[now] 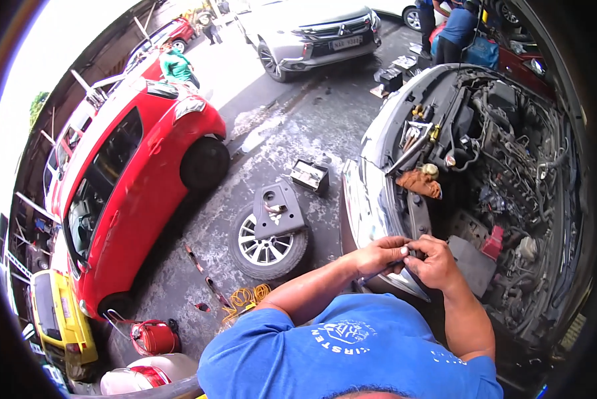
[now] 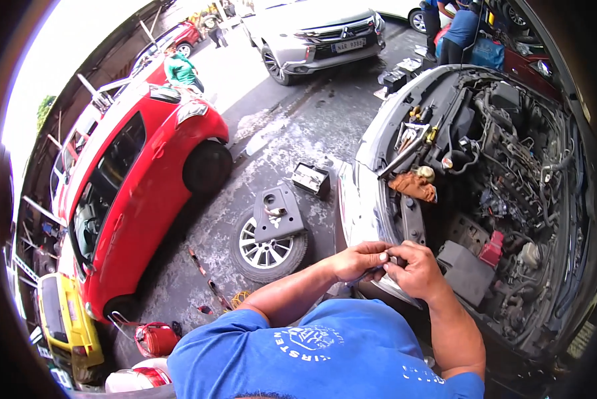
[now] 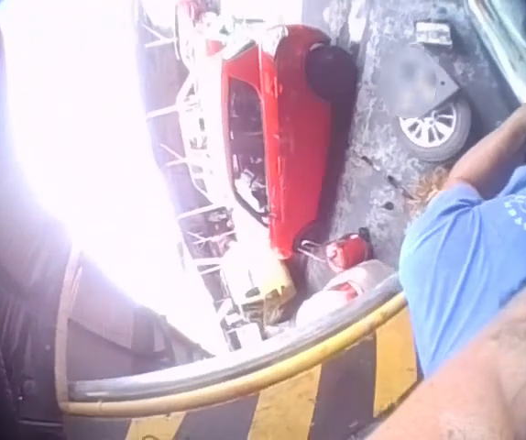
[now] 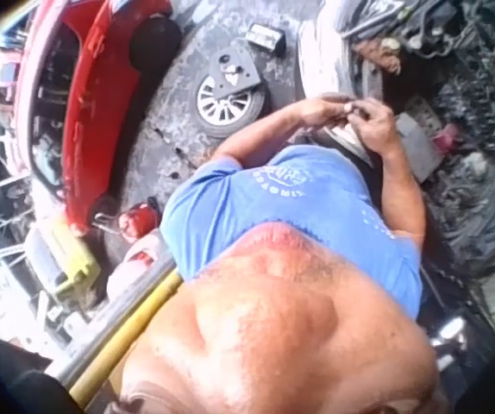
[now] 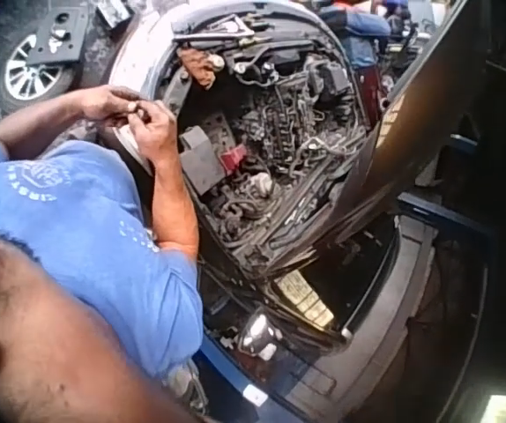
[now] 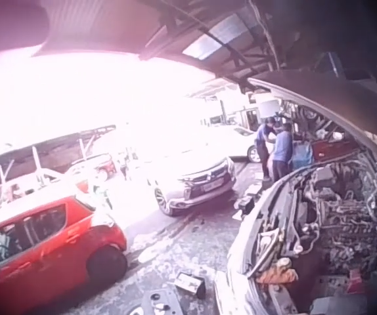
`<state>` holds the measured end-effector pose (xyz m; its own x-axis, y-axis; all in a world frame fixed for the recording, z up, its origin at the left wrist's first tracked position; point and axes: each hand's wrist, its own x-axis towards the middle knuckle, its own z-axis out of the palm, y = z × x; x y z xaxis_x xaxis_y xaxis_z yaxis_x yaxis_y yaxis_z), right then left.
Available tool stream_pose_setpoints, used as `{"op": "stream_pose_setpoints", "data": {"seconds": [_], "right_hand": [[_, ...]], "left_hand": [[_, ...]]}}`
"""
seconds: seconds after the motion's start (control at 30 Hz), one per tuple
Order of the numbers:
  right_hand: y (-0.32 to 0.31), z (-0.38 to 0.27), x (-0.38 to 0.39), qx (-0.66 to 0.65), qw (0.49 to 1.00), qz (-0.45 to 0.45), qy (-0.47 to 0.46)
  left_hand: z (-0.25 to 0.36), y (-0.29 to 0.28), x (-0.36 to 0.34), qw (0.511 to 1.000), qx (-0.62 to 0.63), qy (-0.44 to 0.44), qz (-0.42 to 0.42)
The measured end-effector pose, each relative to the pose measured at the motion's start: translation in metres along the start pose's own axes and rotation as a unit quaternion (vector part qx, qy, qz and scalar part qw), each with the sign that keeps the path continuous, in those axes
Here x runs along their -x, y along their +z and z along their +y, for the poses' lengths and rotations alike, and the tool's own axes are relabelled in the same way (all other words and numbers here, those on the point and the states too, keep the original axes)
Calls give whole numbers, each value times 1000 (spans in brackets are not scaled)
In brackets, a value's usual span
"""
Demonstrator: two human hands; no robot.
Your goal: Installing or repairing components within a car engine bay using hand tools.
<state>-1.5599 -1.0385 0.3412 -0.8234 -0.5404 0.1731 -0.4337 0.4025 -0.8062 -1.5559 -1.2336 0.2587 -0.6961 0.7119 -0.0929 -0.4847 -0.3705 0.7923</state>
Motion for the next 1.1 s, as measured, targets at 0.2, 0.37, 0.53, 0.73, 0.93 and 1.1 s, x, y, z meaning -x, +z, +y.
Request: {"op": "stream_pose_setpoints", "data": {"seconds": [0.2,0.37,0.53,0.73,0.93,1.1], "right_hand": [[15,22,2,-168,984,-18,59],[32,40,-11,-186,981,41,32],[38,47,-17,-288,946,128,81],[34,50,-8,-360,916,149,91],[13,50,-6,-260,951,157,55],[0,53,-12,-192,968,155,44]], "left_hand": [[0,3,13,999,-29,-18,10],[5,-5,7,995,-74,-40,54],[10,-2,-2,983,-93,56,148],[10,13,-20,963,15,150,224],[16,19,-36,962,-48,152,223],[26,17,-44,945,-149,129,261]]}}
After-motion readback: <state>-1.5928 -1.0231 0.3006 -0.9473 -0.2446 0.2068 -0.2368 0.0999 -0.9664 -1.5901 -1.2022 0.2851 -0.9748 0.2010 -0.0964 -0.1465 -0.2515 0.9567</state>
